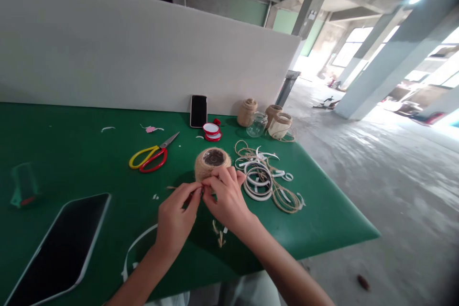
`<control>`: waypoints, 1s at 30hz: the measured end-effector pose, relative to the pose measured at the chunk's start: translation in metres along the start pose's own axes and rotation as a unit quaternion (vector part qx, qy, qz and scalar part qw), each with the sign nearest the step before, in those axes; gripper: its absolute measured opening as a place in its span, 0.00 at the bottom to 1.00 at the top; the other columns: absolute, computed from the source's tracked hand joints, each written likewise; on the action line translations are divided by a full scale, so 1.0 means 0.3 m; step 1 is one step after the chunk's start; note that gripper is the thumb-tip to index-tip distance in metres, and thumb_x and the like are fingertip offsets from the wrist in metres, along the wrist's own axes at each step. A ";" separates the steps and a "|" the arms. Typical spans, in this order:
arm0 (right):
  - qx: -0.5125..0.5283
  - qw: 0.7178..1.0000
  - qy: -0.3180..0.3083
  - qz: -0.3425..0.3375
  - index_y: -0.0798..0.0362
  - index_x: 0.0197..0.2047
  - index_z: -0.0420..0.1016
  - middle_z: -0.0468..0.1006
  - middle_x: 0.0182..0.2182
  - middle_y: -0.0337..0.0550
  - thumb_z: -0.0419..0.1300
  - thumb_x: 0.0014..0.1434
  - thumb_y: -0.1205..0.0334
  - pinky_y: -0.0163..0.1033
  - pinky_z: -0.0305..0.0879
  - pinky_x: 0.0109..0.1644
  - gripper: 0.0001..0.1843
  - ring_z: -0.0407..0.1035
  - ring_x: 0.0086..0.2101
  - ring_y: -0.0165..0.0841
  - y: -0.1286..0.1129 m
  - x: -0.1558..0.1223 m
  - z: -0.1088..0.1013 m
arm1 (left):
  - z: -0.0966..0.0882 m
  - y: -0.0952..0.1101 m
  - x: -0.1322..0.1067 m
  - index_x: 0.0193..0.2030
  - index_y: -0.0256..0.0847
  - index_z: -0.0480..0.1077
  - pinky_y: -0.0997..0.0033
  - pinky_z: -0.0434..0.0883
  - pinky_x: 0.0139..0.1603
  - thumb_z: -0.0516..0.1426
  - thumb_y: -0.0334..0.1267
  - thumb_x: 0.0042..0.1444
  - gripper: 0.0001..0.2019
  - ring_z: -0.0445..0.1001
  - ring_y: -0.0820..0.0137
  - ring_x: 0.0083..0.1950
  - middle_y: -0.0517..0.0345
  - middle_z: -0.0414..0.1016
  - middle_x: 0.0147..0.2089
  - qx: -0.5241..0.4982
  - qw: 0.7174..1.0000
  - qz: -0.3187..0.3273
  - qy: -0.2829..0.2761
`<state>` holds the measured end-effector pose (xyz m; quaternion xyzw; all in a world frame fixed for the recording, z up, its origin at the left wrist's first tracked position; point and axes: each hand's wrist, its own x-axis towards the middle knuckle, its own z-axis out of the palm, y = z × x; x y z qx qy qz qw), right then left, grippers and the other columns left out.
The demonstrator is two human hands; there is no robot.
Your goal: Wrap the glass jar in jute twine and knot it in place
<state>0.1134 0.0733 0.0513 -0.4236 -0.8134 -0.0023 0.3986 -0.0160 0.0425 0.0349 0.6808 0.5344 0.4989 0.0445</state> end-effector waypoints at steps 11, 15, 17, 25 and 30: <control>0.010 1.000 -0.005 0.018 0.51 0.33 0.72 0.67 0.35 0.40 0.55 0.55 0.70 0.42 0.46 0.41 0.06 0.58 0.38 0.34 -0.002 0.000 0.001 | 0.005 0.004 -0.006 0.37 0.40 0.70 0.79 0.68 0.34 0.54 0.32 0.57 0.05 0.72 0.74 0.34 0.58 0.75 0.34 -0.007 1.000 0.000 0.004; 0.006 1.000 -0.005 0.015 0.50 0.33 0.72 0.67 0.35 0.41 0.55 0.54 0.70 0.42 0.46 0.41 0.07 0.58 0.38 0.34 0.002 0.001 0.001 | -0.003 0.013 -0.002 0.37 0.41 0.71 0.78 0.68 0.33 0.53 0.34 0.57 0.05 0.72 0.74 0.32 0.58 0.75 0.33 -0.011 0.999 -0.034 -0.008; 0.004 1.000 -0.003 0.014 0.50 0.33 0.72 0.68 0.35 0.41 0.55 0.55 0.70 0.42 0.46 0.41 0.07 0.58 0.38 0.34 0.005 0.001 -0.001 | -0.005 0.017 -0.002 0.36 0.41 0.71 0.77 0.67 0.32 0.54 0.35 0.56 0.05 0.72 0.74 0.31 0.59 0.75 0.32 -0.018 0.998 -0.058 -0.013; -0.002 1.000 -0.003 0.020 0.50 0.32 0.72 0.68 0.35 0.41 0.56 0.56 0.66 0.42 0.46 0.42 0.04 0.58 0.38 0.34 0.008 0.001 -0.012 | -0.004 0.019 -0.004 0.35 0.40 0.72 0.77 0.68 0.32 0.54 0.37 0.55 0.06 0.72 0.73 0.31 0.59 0.76 0.33 -0.036 0.993 -0.113 -0.024; 0.002 1.000 0.004 0.017 0.51 0.31 0.72 0.68 0.35 0.40 0.56 0.56 0.65 0.42 0.46 0.42 0.04 0.58 0.37 0.33 0.008 0.002 -0.011 | -0.008 0.019 0.004 0.35 0.41 0.72 0.78 0.68 0.31 0.54 0.39 0.55 0.07 0.72 0.73 0.30 0.60 0.75 0.31 -0.040 0.989 -0.138 -0.032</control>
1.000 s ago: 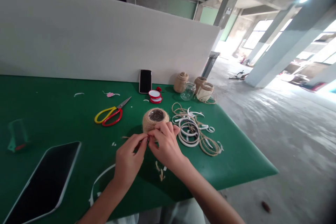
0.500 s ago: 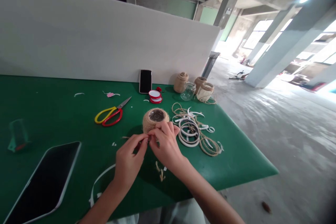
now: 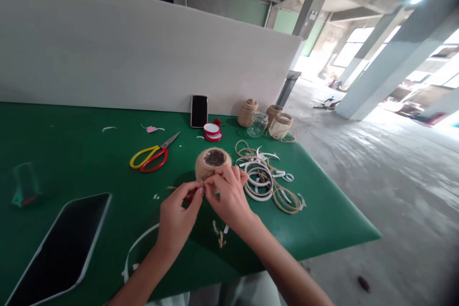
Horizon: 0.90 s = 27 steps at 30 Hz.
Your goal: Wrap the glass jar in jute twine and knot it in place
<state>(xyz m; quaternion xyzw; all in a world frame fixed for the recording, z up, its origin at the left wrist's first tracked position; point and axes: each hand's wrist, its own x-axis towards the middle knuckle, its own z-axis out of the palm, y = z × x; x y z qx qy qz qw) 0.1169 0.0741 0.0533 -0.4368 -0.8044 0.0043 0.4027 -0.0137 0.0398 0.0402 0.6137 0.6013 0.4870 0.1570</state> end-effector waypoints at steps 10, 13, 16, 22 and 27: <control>0.005 1.000 -0.013 -0.004 0.50 0.33 0.72 0.67 0.36 0.40 0.56 0.55 0.68 0.42 0.46 0.42 0.05 0.58 0.39 0.34 0.001 0.000 0.001 | 0.001 0.009 0.006 0.34 0.41 0.72 0.77 0.68 0.32 0.54 0.40 0.55 0.07 0.72 0.73 0.30 0.60 0.76 0.31 0.010 1.000 -0.004 0.001; -0.005 1.000 -0.017 -0.009 0.50 0.34 0.72 0.67 0.36 0.40 0.55 0.55 0.68 0.42 0.46 0.41 0.06 0.58 0.39 0.34 0.002 -0.001 0.000 | 0.003 0.009 0.007 0.34 0.41 0.72 0.77 0.68 0.31 0.54 0.40 0.55 0.08 0.72 0.73 0.30 0.60 0.76 0.31 0.012 1.000 -0.001 0.001; -0.006 1.000 -0.021 -0.008 0.50 0.34 0.72 0.67 0.35 0.41 0.55 0.55 0.69 0.42 0.46 0.41 0.06 0.58 0.39 0.34 0.002 -0.001 0.001 | 0.005 0.006 0.009 0.35 0.41 0.72 0.77 0.68 0.30 0.53 0.40 0.55 0.08 0.72 0.72 0.29 0.60 0.76 0.30 0.011 1.000 -0.001 0.001; 0.013 1.000 -0.014 0.005 0.50 0.34 0.72 0.68 0.35 0.41 0.56 0.55 0.68 0.42 0.47 0.42 0.06 0.59 0.38 0.34 0.001 -0.002 0.001 | 0.002 0.006 0.009 0.34 0.41 0.72 0.77 0.68 0.29 0.54 0.40 0.54 0.08 0.72 0.73 0.28 0.60 0.75 0.29 0.020 1.000 0.003 0.004; 0.003 1.000 -0.011 0.000 0.50 0.33 0.72 0.68 0.35 0.40 0.56 0.55 0.67 0.42 0.46 0.42 0.05 0.59 0.38 0.33 0.000 -0.001 -0.002 | -0.003 0.007 0.006 0.34 0.41 0.72 0.77 0.68 0.30 0.54 0.40 0.54 0.07 0.72 0.73 0.28 0.60 0.75 0.29 0.028 1.000 0.012 0.003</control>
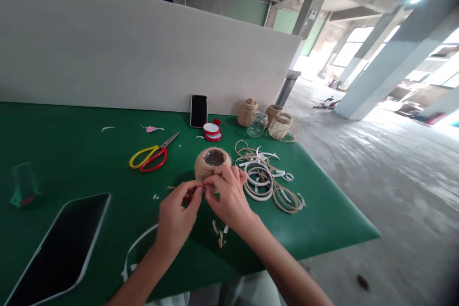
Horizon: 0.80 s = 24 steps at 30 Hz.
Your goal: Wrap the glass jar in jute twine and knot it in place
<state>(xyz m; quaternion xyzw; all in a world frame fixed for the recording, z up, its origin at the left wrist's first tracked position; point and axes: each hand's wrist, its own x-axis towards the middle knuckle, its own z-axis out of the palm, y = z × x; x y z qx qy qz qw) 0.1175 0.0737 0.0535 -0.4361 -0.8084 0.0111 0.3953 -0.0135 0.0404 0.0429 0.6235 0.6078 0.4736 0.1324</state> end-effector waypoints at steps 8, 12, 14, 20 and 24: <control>-0.016 1.000 -0.009 -0.011 0.49 0.33 0.73 0.68 0.35 0.41 0.56 0.55 0.66 0.42 0.46 0.41 0.05 0.58 0.38 0.34 0.002 0.000 0.000 | 0.006 -0.007 0.003 0.34 0.41 0.71 0.77 0.69 0.31 0.54 0.40 0.54 0.07 0.72 0.73 0.29 0.59 0.75 0.30 0.008 1.000 0.009 0.004; -0.018 1.000 -0.010 -0.013 0.50 0.31 0.73 0.68 0.35 0.41 0.56 0.57 0.65 0.43 0.46 0.41 0.05 0.58 0.38 0.35 0.003 0.000 0.001 | 0.004 -0.007 0.000 0.35 0.40 0.71 0.77 0.69 0.29 0.54 0.41 0.54 0.08 0.73 0.72 0.29 0.59 0.75 0.30 0.000 1.000 -0.007 -0.002; -0.019 1.000 -0.013 -0.013 0.49 0.31 0.72 0.68 0.35 0.41 0.55 0.57 0.65 0.43 0.46 0.41 0.06 0.58 0.39 0.35 0.003 -0.001 0.003 | 0.003 -0.006 -0.001 0.35 0.40 0.71 0.77 0.69 0.29 0.54 0.41 0.53 0.08 0.73 0.72 0.29 0.59 0.75 0.30 0.000 1.000 -0.018 -0.005; -0.027 1.000 -0.001 -0.016 0.50 0.32 0.72 0.68 0.35 0.41 0.54 0.58 0.65 0.44 0.46 0.41 0.06 0.57 0.38 0.35 0.000 -0.006 0.009 | 0.011 0.005 0.003 0.33 0.41 0.70 0.76 0.69 0.30 0.54 0.40 0.52 0.07 0.73 0.72 0.29 0.60 0.75 0.29 -0.014 0.998 -0.065 -0.009; -0.026 1.000 0.009 -0.015 0.50 0.32 0.72 0.69 0.35 0.41 0.54 0.59 0.64 0.44 0.46 0.41 0.07 0.57 0.38 0.35 -0.003 -0.009 0.008 | 0.017 0.015 0.007 0.32 0.41 0.70 0.77 0.69 0.29 0.55 0.41 0.52 0.07 0.73 0.72 0.29 0.60 0.74 0.28 -0.059 0.992 -0.113 -0.019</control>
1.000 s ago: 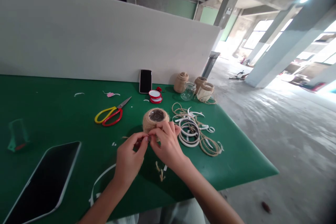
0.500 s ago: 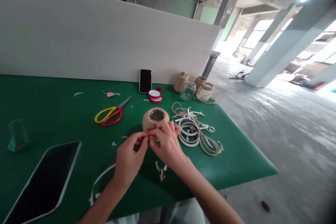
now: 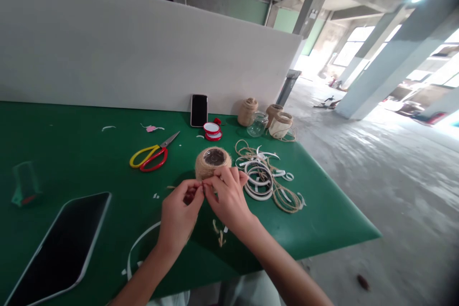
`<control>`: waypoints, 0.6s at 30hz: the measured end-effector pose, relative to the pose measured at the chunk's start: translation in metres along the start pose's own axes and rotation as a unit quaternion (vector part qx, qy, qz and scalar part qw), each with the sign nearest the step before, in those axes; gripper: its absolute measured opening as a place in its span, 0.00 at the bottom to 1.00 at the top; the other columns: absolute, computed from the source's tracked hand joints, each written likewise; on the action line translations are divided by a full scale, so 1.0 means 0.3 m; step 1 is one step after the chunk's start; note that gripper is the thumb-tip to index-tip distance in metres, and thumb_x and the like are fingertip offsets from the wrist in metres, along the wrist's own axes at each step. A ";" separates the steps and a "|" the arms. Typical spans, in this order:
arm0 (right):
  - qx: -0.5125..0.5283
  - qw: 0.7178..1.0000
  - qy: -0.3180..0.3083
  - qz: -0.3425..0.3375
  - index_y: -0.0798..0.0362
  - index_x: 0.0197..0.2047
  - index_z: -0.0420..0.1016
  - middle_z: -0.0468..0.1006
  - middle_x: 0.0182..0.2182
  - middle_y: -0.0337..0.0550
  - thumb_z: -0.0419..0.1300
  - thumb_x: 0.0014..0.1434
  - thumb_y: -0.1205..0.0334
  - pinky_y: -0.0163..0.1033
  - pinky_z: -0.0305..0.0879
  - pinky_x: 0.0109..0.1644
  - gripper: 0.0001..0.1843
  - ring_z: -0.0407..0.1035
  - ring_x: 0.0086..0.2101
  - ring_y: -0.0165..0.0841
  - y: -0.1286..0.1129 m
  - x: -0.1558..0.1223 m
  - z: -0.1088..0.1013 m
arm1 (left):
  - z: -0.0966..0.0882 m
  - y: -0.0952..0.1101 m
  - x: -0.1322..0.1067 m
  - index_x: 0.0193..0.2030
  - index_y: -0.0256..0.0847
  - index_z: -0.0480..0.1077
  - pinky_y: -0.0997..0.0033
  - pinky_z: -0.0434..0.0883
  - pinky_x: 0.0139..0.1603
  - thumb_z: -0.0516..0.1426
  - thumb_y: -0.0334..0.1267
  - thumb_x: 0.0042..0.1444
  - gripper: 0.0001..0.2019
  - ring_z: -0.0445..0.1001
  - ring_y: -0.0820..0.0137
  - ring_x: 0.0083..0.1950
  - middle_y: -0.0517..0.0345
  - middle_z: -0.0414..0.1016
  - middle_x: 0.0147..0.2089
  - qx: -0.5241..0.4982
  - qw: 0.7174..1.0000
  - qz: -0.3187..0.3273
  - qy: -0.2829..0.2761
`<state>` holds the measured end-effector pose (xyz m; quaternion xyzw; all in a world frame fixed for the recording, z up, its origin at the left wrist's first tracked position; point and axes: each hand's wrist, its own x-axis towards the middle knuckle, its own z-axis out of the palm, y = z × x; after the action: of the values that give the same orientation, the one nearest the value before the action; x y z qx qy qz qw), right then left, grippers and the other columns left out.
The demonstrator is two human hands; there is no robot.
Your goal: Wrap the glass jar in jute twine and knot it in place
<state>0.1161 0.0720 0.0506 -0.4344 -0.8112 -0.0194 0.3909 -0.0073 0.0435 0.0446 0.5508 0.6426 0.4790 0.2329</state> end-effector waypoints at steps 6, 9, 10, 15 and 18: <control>0.007 1.000 -0.006 0.016 0.50 0.32 0.73 0.69 0.35 0.41 0.53 0.60 0.64 0.44 0.46 0.41 0.08 0.57 0.38 0.35 -0.007 -0.005 0.007 | 0.000 0.012 -0.001 0.32 0.40 0.69 0.79 0.66 0.26 0.55 0.41 0.52 0.07 0.69 0.74 0.25 0.63 0.71 0.25 -0.022 0.999 -0.036 -0.011; 0.020 0.999 -0.019 0.021 0.50 0.34 0.73 0.69 0.35 0.41 0.53 0.60 0.65 0.44 0.46 0.41 0.08 0.58 0.38 0.35 -0.009 -0.009 0.008 | 0.003 0.012 -0.001 0.31 0.41 0.68 0.79 0.63 0.23 0.54 0.40 0.51 0.06 0.66 0.75 0.22 0.65 0.67 0.21 -0.012 0.999 -0.044 -0.009; 0.024 0.999 -0.023 0.020 0.50 0.35 0.73 0.69 0.35 0.41 0.53 0.60 0.66 0.44 0.46 0.41 0.08 0.58 0.38 0.35 -0.009 -0.010 0.007 | 0.005 0.012 -0.001 0.30 0.41 0.67 0.80 0.62 0.22 0.54 0.40 0.51 0.06 0.65 0.75 0.21 0.66 0.66 0.20 -0.008 0.999 -0.045 -0.008; 0.038 0.999 -0.027 0.019 0.49 0.36 0.73 0.68 0.36 0.41 0.53 0.59 0.67 0.43 0.47 0.41 0.08 0.58 0.39 0.35 -0.012 -0.011 -0.001 | 0.009 0.018 0.001 0.28 0.41 0.67 0.80 0.62 0.24 0.53 0.38 0.50 0.04 0.64 0.75 0.23 0.66 0.66 0.21 0.010 0.999 -0.033 0.010; 0.038 0.999 -0.025 0.022 0.49 0.36 0.73 0.68 0.36 0.41 0.54 0.59 0.67 0.43 0.47 0.41 0.07 0.58 0.38 0.35 -0.012 -0.009 -0.002 | 0.008 0.020 0.003 0.27 0.41 0.67 0.80 0.62 0.24 0.53 0.37 0.49 0.04 0.64 0.76 0.23 0.65 0.66 0.21 0.003 0.999 -0.039 0.014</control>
<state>0.1147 0.0676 0.0503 -0.4371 -0.8113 0.0312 0.3869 -0.0026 0.0447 0.0491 0.5195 0.6678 0.4755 0.2411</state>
